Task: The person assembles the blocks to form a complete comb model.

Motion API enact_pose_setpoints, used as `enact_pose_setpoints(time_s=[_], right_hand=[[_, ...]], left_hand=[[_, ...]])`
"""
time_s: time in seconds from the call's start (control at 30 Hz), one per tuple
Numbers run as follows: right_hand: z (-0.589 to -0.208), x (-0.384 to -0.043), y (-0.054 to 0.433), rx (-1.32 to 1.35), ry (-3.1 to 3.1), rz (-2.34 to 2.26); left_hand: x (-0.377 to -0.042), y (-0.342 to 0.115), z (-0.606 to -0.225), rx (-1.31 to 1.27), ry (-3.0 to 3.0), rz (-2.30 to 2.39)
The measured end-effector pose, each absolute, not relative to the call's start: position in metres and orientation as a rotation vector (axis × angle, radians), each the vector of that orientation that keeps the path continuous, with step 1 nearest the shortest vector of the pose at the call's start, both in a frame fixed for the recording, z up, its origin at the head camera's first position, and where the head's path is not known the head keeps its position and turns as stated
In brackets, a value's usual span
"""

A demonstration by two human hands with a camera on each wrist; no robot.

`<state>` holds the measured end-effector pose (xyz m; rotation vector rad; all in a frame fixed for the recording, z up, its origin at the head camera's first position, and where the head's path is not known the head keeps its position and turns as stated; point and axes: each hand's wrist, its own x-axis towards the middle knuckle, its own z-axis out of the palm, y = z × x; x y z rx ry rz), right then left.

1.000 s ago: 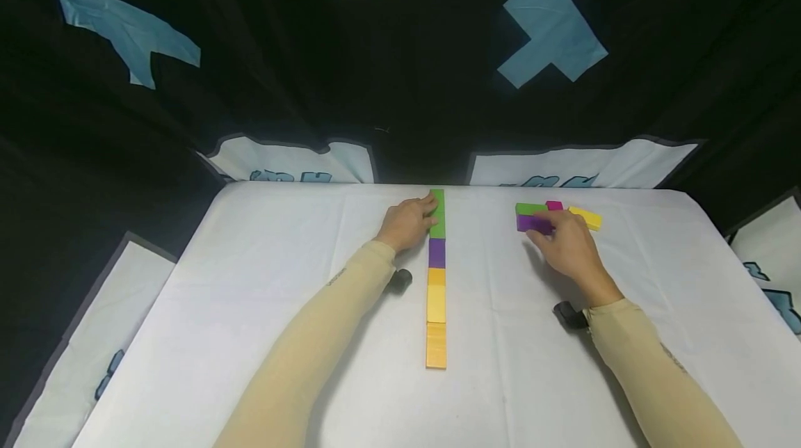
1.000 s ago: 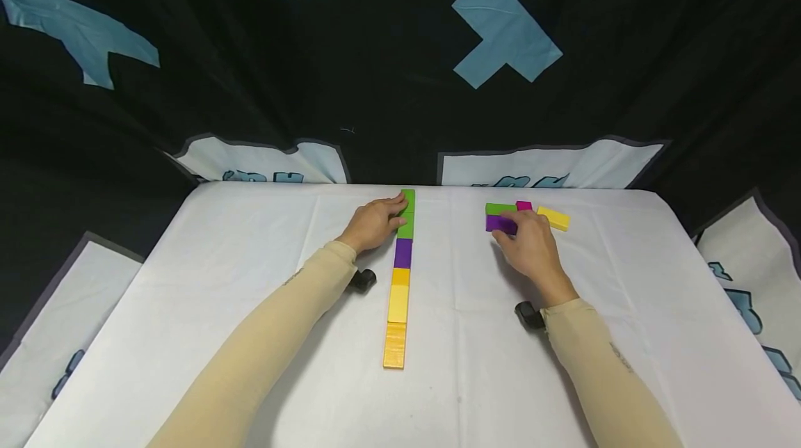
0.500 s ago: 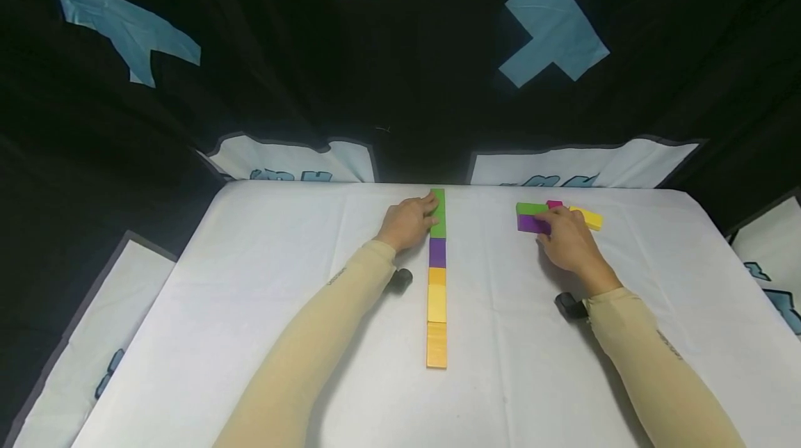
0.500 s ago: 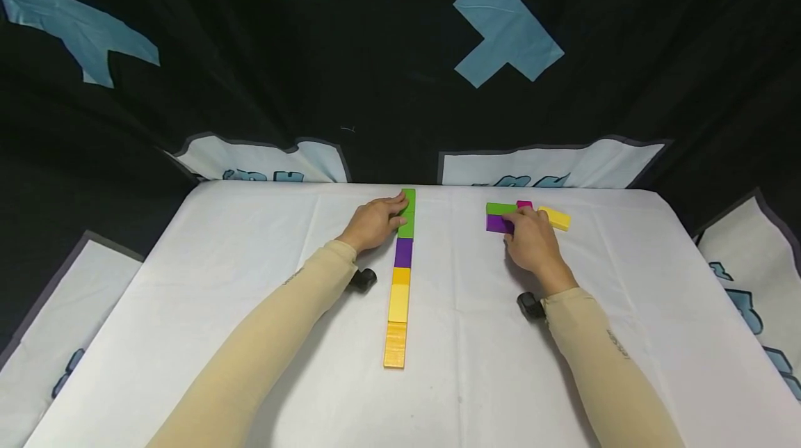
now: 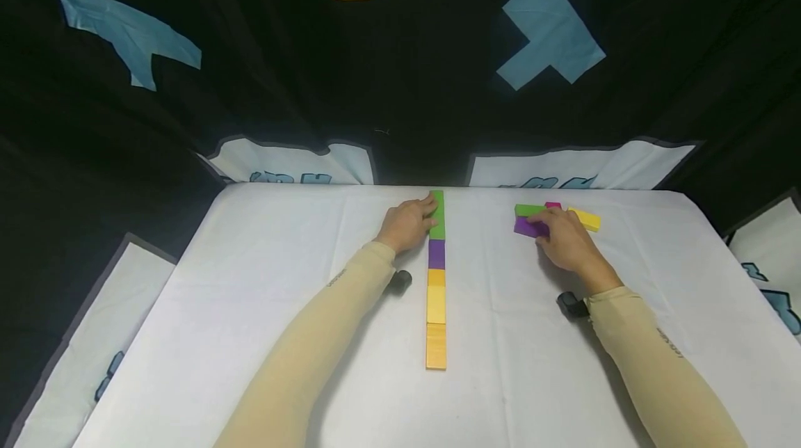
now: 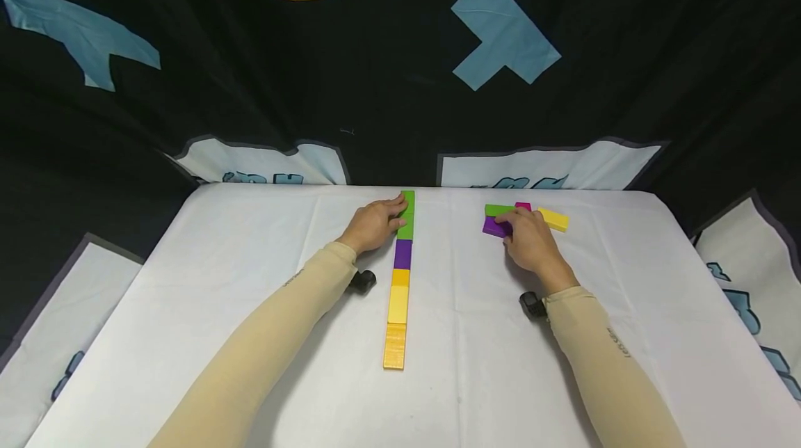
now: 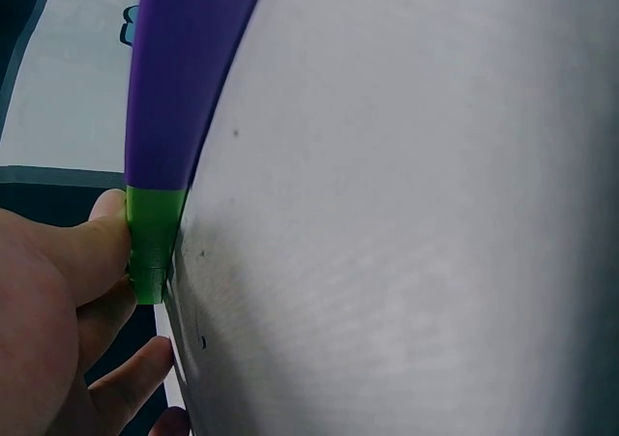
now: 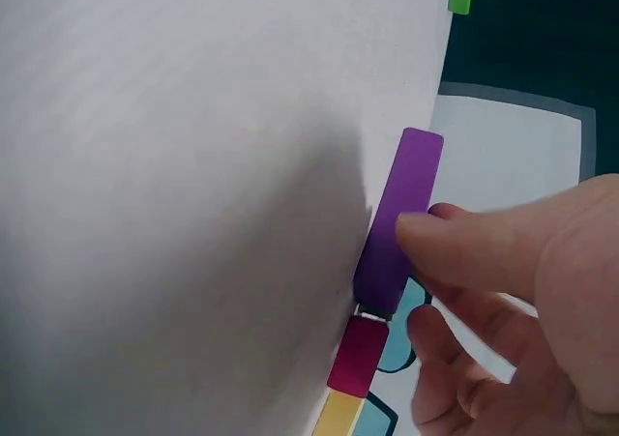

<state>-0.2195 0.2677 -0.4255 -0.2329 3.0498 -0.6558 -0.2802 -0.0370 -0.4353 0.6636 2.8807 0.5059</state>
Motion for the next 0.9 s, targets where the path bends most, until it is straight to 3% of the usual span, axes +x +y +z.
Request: enact_pose_setpoints(time_s=[0.23, 0.6, 0.9], right_hand=[[-0.426, -0.218, 0.268, -0.222, 3.044, -0.701], [-0.421, -0.213, 0.246, 0.133, 3.044, -0.581], [-0.421, -0.221, 0.237, 0.242, 2.997, -0.430]], left_hand=[[-0.281, -0.037, -0.437, 0.646, 2.889, 0.502], [-0.281, -0.037, -0.438, 0.647, 2.892, 0.502], [-0.283, -0.037, -0.439, 0.653, 2.888, 0.510]])
